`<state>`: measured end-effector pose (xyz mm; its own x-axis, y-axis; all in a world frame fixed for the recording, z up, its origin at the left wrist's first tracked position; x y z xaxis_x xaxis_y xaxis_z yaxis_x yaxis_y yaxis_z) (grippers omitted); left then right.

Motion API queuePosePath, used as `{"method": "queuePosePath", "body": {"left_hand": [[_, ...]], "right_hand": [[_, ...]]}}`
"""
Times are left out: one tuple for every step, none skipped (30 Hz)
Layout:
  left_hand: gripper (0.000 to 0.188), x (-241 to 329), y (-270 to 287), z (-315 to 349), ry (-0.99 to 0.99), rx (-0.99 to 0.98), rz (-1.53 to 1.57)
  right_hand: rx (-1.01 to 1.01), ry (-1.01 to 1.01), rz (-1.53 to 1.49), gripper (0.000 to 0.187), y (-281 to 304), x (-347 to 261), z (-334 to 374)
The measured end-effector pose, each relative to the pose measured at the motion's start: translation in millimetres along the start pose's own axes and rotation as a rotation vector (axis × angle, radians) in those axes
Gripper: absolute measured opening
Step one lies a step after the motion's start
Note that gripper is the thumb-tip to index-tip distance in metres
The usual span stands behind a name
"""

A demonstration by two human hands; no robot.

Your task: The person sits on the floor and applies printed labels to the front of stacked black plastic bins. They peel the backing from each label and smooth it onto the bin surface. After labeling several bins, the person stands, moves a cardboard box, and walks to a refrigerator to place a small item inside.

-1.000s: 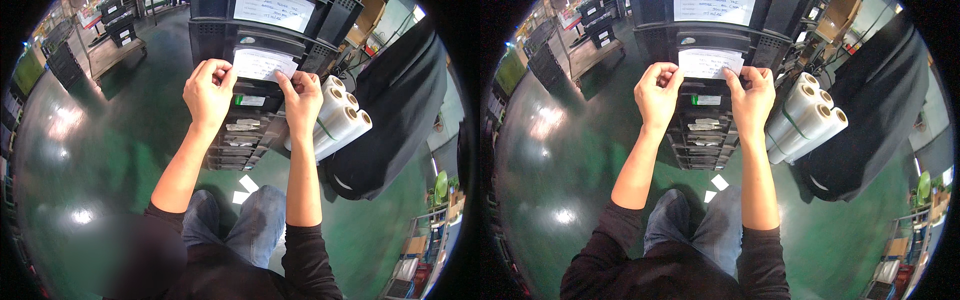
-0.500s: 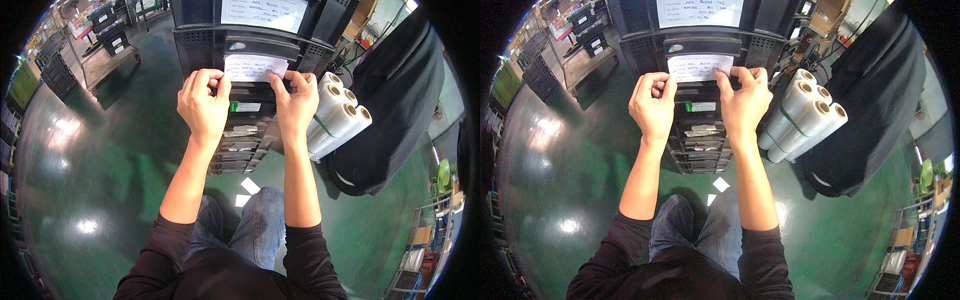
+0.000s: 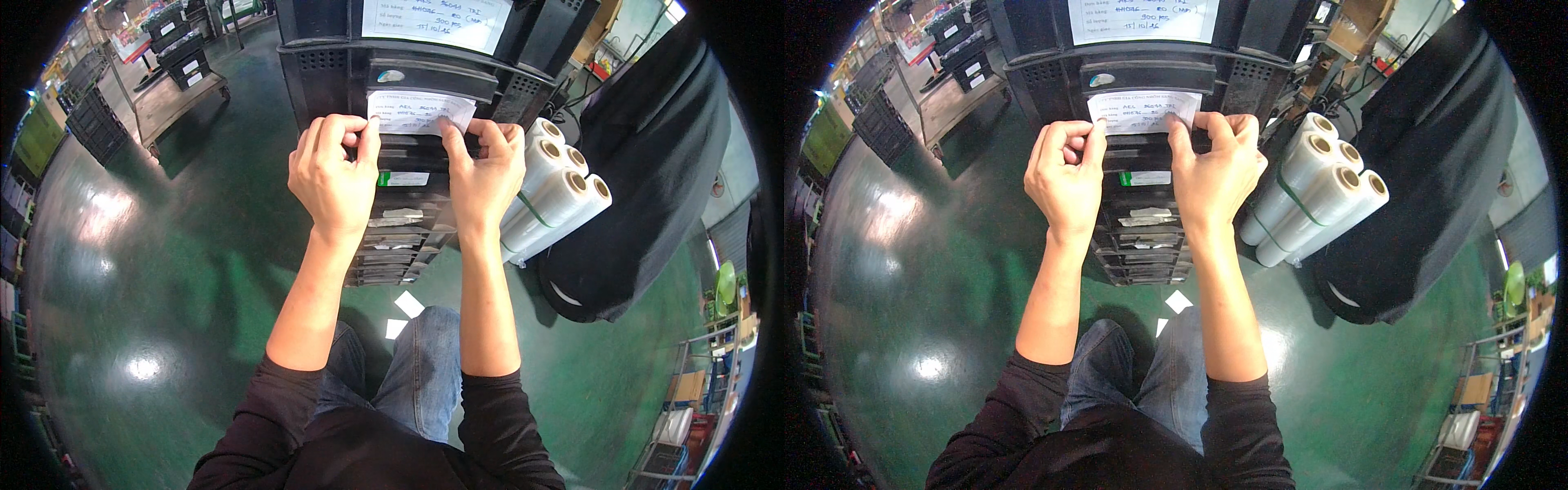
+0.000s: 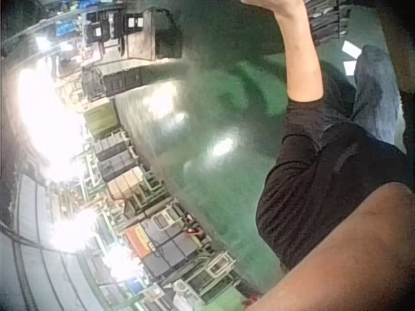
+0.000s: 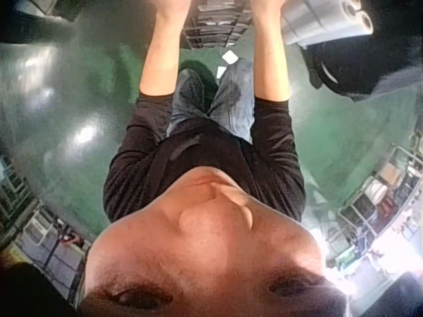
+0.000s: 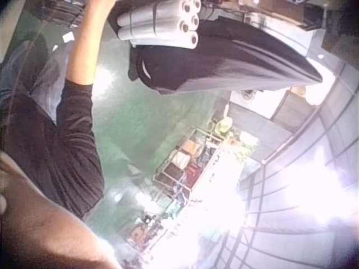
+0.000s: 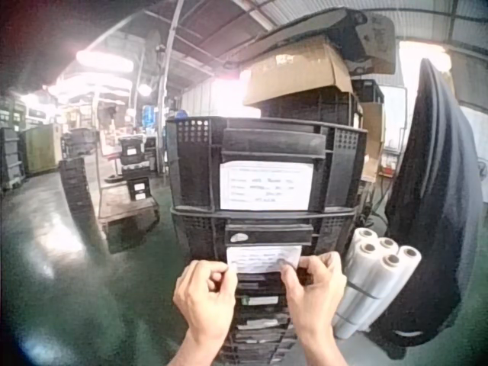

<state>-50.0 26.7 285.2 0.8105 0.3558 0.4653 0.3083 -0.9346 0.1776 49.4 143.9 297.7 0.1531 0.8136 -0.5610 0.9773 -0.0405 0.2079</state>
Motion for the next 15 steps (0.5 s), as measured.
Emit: {"method": "queuePosePath", "body": {"left_hand": [[0.014,0.1,-0.4,-0.1,0.003,-0.002,-0.004],[0.014,0.1,-0.4,-0.2,-0.002,0.002,-0.009],[0.014,0.4,-0.6,-0.3,-0.006,0.003,-0.01],[0.014,0.4,-0.8,-0.3,-0.008,0.002,-0.008],[0.014,0.6,-0.9,-0.5,-0.012,0.005,-0.011],[0.014,0.7,-1.0,-0.6,-0.015,0.006,-0.012],[0.013,0.7,-0.9,-0.6,-0.016,0.007,-0.008],[0.014,0.8,-1.1,-0.7,-0.014,0.008,-0.01],[0.014,0.8,-1.1,-0.7,-0.01,0.008,-0.006],[0.014,0.8,-1.0,-0.5,-0.004,0.005,-0.001],[0.014,0.9,-0.9,-0.5,-0.004,0.007,-0.008],[0.014,0.9,-0.7,-0.4,-0.003,0.005,-0.012],[0.014,0.9,-0.4,-0.5,-0.003,0.003,-0.012],[0.015,0.9,-0.4,-0.7,-0.004,0.003,-0.018],[0.015,0.8,-0.3,-0.9,-0.005,0.004,-0.019]], "right_hand": [[0.007,0.006,0.019,0.029,0.0,-1.3,0.1],[-0.001,-0.012,0.012,0.027,-0.1,-2.3,0.6],[-0.006,-0.03,0.005,0.026,-0.2,-3.2,1.2],[-0.013,-0.049,-0.001,0.025,-0.3,-3.8,1.7],[-0.01,-0.062,0.002,0.025,-0.4,-4.4,2.4],[-0.007,-0.076,0.005,0.025,-0.6,-4.8,3.2],[-0.005,-0.089,0.008,0.025,-1.0,-5.0,4.0],[0.012,-0.102,0.01,0.025,-1.9,-5.2,5.2],[0.028,-0.115,0.01,0.025,-2.9,-5.5,6.5],[0.044,-0.128,0.01,0.025,-3.9,-5.4,7.7],[0.053,-0.134,0.01,0.025,-5.1,-5.6,8.6],[0.063,-0.14,0.009,0.025,-6.1,-5.6,9.5],[0.065,-0.161,0.012,0.026,-7.3,-5.5,10.2],[0.065,-0.161,0.011,0.026,-7.6,-5.5,10.5],[0.058,-0.175,0.015,0.026,-7.5,-5.0,10.6]]}}
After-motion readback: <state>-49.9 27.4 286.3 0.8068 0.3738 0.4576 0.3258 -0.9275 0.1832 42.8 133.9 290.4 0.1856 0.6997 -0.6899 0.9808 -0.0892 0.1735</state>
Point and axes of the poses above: each hand's wrist, its own z-axis away from the middle knuckle, its own y-axis out of the back of the hand, x = y × z, the point moved 2 cm from there along -z, towards the middle knuckle, and after that the axes turned 6 degrees about -z, right-handed, at the moved point
